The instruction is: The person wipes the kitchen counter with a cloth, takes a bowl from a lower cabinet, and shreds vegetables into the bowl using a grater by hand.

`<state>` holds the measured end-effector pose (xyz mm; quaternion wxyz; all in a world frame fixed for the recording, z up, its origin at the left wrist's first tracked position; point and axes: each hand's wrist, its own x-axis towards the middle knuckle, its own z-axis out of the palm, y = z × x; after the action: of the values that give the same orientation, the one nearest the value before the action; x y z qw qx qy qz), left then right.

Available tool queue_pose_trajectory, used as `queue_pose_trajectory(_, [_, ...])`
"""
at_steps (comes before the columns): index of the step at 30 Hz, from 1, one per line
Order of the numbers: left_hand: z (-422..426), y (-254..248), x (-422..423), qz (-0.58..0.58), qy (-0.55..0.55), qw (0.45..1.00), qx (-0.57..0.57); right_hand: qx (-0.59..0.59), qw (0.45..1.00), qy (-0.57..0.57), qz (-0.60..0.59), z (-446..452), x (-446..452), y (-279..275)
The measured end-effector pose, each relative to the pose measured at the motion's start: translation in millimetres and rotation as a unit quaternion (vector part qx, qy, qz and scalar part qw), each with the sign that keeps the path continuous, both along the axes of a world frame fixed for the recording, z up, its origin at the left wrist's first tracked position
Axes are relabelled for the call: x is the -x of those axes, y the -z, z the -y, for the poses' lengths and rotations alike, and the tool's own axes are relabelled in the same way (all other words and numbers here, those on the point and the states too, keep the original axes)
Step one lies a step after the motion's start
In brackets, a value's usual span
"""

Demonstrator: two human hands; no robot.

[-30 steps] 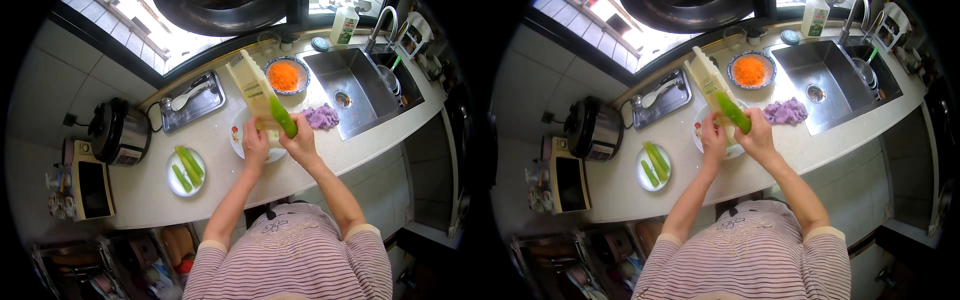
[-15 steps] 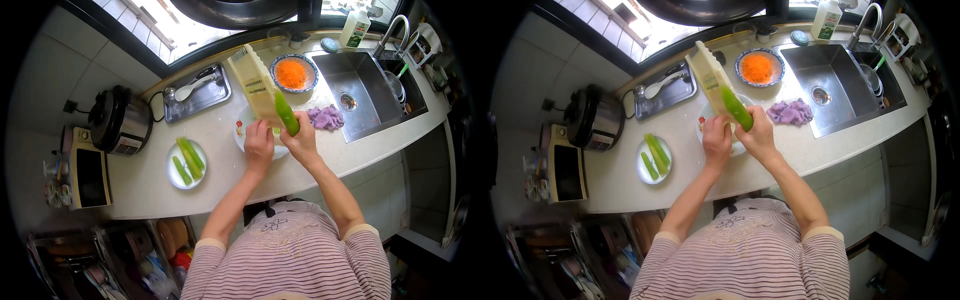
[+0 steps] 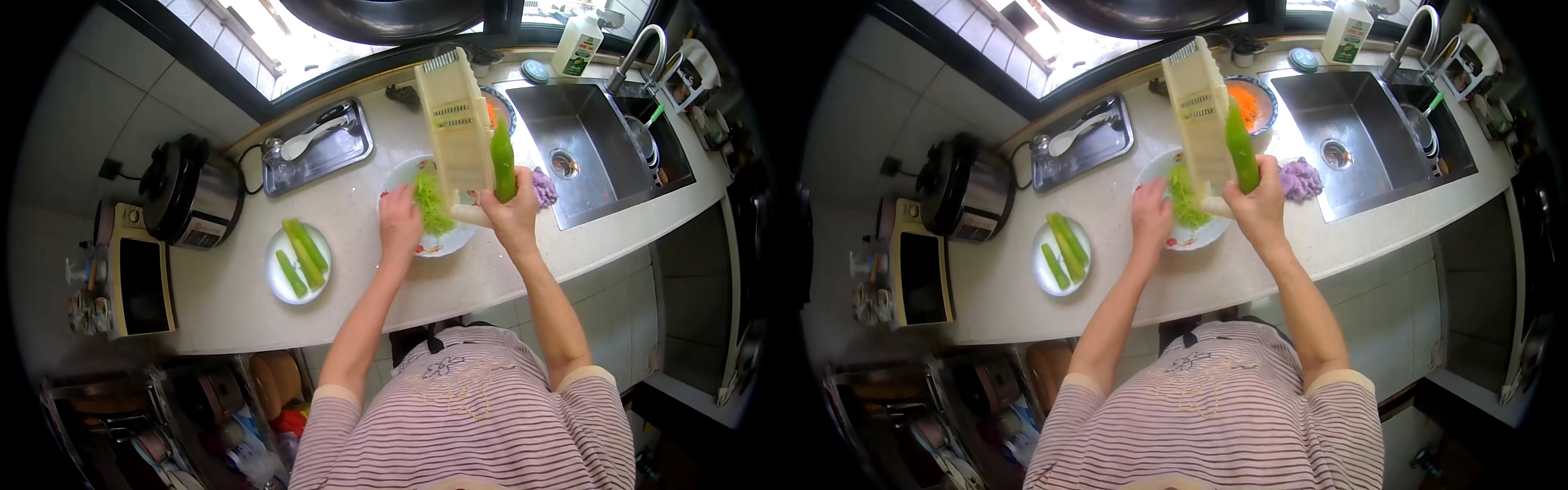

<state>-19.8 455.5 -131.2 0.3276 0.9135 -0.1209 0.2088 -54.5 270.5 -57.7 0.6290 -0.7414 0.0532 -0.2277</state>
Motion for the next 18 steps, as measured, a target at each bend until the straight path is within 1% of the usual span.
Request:
queue_pose_trajectory(1, [6, -2, -6, 0.006, 0.023, 0.999, -0.042, 0.013, 1.000, 0.007, 0.000, 1, 2, -3])
queue_pose_trajectory(4, [22, -6, -20, -0.048, 0.093, 0.994, -0.033, 0.005, 1.000, 0.009, -0.004, 5, 8, -8])
queue_pose_trajectory(7, [23, -3, -23, -0.175, 0.131, 0.973, -0.072, -0.013, 0.999, -0.007, -0.038, 9, 16, -20])
queue_pose_trajectory(8, [20, -3, -22, -0.204, 0.130, 0.969, -0.052, 0.009, 1.000, -0.003, -0.022, 13, 15, -16])
queue_pose_trajectory(10, [7, -22, -12, -0.267, 0.124, 0.956, -0.018, 0.047, 0.999, 0.005, 0.007, 19, 15, -4])
queue_pose_trajectory(13, [-13, -18, -17, -0.303, 0.077, 0.944, 0.109, -0.016, 1.000, -0.005, -0.014, 16, 16, -7])
queue_pose_trajectory(16, [-20, -17, -9, -0.195, 0.018, 0.967, 0.166, -0.062, 0.997, -0.028, -0.046, 11, 9, 20])
queue_pose_trajectory(18, [-15, -22, 2, -0.234, -0.030, 0.928, 0.289, -0.161, 0.981, -0.055, -0.089, -2, 11, 21])
